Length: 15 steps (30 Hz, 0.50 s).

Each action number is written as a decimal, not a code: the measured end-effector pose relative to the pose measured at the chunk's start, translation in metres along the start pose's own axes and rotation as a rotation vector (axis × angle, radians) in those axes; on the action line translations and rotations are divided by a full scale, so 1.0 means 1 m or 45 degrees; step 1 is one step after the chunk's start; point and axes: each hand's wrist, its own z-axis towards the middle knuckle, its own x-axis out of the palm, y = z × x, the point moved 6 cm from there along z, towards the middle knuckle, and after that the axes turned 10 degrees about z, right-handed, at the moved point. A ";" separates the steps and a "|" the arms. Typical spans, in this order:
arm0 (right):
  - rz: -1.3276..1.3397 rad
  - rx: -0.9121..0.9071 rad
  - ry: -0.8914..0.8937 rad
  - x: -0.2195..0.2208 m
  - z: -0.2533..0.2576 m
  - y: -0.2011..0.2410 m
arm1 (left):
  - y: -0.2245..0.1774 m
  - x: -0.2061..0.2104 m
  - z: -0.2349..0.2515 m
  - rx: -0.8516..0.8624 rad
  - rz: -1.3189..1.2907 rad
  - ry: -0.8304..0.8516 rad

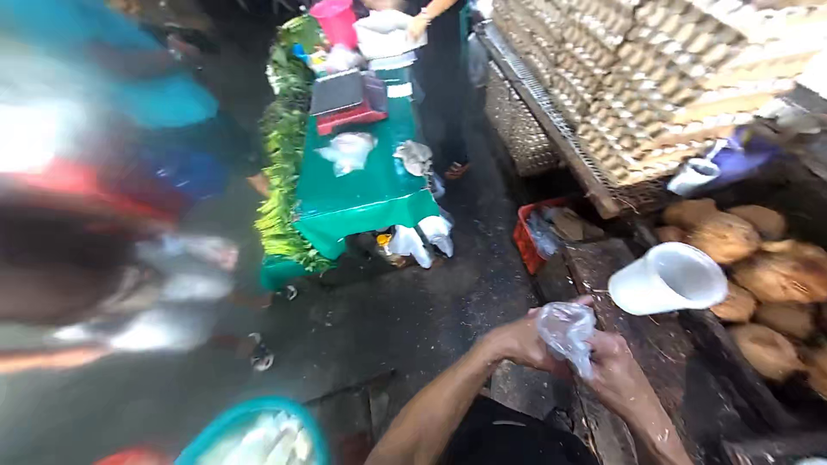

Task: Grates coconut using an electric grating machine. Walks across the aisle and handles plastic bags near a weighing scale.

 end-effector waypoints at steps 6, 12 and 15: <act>0.151 -0.335 -0.086 0.051 0.094 0.020 | 0.056 -0.080 -0.041 -0.310 -0.092 -0.247; 0.441 0.305 -0.067 0.118 0.164 -0.073 | 0.124 -0.192 -0.074 -0.536 -0.113 0.095; 0.859 0.704 -0.040 0.147 0.199 -0.117 | 0.105 -0.257 -0.025 -0.566 0.776 0.126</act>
